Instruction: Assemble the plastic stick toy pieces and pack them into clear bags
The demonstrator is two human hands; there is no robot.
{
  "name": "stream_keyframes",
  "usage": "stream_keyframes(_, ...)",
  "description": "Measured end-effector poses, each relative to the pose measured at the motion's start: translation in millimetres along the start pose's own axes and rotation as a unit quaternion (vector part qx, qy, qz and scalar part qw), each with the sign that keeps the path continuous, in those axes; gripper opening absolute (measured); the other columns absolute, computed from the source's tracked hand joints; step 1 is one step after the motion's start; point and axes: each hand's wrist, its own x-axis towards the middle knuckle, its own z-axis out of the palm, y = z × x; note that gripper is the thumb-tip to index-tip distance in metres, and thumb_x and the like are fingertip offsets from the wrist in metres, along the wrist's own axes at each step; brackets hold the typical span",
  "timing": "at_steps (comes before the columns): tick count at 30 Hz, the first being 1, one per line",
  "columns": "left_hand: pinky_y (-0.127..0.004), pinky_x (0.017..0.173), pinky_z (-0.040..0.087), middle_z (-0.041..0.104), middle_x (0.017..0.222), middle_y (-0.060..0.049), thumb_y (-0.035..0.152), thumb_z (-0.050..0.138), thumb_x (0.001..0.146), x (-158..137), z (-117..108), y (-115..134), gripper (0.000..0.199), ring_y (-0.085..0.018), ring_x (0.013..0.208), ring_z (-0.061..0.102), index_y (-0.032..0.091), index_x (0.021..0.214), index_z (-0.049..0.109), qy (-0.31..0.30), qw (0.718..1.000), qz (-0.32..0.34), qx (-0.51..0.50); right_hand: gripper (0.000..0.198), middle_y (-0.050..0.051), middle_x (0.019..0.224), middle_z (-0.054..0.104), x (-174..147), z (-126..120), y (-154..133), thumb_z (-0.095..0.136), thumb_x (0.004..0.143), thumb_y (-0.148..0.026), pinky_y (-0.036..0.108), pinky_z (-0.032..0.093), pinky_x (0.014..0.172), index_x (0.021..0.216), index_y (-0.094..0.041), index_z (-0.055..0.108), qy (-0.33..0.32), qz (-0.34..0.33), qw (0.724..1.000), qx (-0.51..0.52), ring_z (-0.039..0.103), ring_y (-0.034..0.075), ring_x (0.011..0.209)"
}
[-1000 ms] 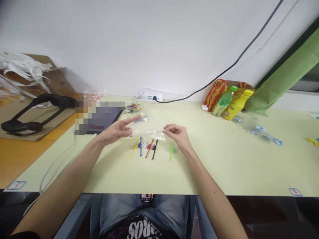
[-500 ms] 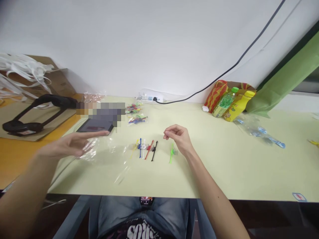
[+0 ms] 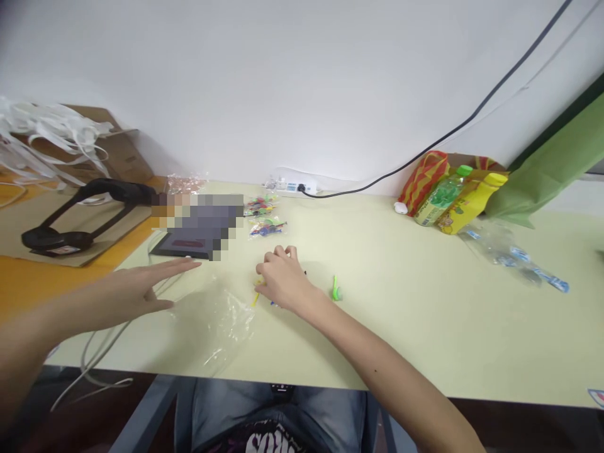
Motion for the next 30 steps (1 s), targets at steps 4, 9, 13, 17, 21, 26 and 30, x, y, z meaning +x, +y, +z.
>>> stream_keyframes(4,-0.047,0.084,0.053,0.072,0.127,-0.002,0.058,0.055,0.089,-23.5,16.7,22.7,0.044,-0.034,0.096,0.071,0.038,0.126,0.067,0.029,0.99,0.018,0.135,0.013,0.011,0.102,0.072,7.3,0.4,-2.1,0.066,0.093,-0.025,0.043,0.024,0.088,0.097,-0.016,0.074,-0.013,0.0,1.0,0.016,0.05,0.027,0.106)
stream_keyframes(9,-0.041,0.088,0.053,0.07,0.112,-0.007,0.054,0.055,0.096,-57.8,59.7,70.0,0.027,-0.029,0.103,0.065,0.031,0.103,0.068,-0.04,0.989,0.143,0.013,0.008,0.008,0.098,0.075,13.5,4.1,2.6,0.067,0.091,-0.022,0.041,0.022,0.088,0.091,-0.017,0.073,0.001,0.021,0.996,0.087,0.053,0.024,0.104)
stream_keyframes(13,-0.044,0.088,0.05,0.062,0.113,-0.01,0.041,0.061,0.094,-76.9,82.5,88.8,0.025,-0.03,0.104,0.058,0.024,0.112,0.061,0.005,0.985,0.17,0.033,0.004,0.006,0.096,0.075,13.6,2.5,6.2,0.07,0.088,-0.02,0.039,0.023,0.091,0.088,-0.017,0.072,0.039,0.016,0.989,0.14,0.055,0.022,0.102)
stream_keyframes(17,-0.043,0.088,0.049,0.057,0.109,-0.01,0.035,0.063,0.092,-86.4,89.7,88.8,0.018,-0.03,0.106,0.054,0.021,0.102,0.055,0.014,0.984,0.174,0.036,0.007,0.003,0.095,0.074,6.5,-4.7,9.8,0.068,0.09,-0.016,0.038,0.025,0.093,0.085,-0.019,0.072,0.076,0.0,0.979,0.188,0.057,0.02,0.101)
stream_keyframes(21,-0.042,0.086,0.048,0.056,0.103,-0.008,0.029,0.059,0.093,-90.1,91.0,88.6,0.01,-0.028,0.1,0.053,0.021,0.092,0.052,-0.019,0.986,0.165,0.032,0.01,0.006,0.098,0.07,-14.3,-15.8,8.7,0.064,0.097,-0.023,0.034,0.037,0.089,0.094,-0.019,0.073,0.137,-0.022,0.959,0.249,0.06,0.018,0.095)
stream_keyframes(26,-0.04,0.086,0.047,0.056,0.098,-0.007,0.021,0.049,0.098,-90.9,93.6,89.7,0.01,-0.025,0.097,0.053,0.021,0.088,0.051,-0.035,0.984,0.172,0.015,0.02,-0.002,0.074,0.064,-57.3,-29.0,-0.2,0.052,0.104,-0.036,0.026,0.046,0.066,0.103,-0.021,0.064,0.034,0.033,0.91,0.412,0.062,0.012,0.061)
stream_keyframes(30,-0.044,0.097,0.045,0.057,0.097,-0.005,0.021,0.047,0.099,-89.5,96.4,86.4,0.012,-0.023,0.095,0.054,0.02,0.089,0.053,-0.018,0.984,0.177,0.01,0.017,0.002,0.084,0.071,-82.8,-31.1,-2.1,0.056,0.102,-0.034,0.029,0.052,0.073,0.098,-0.019,0.063,-0.008,0.054,0.861,0.506,0.068,0.014,0.071)
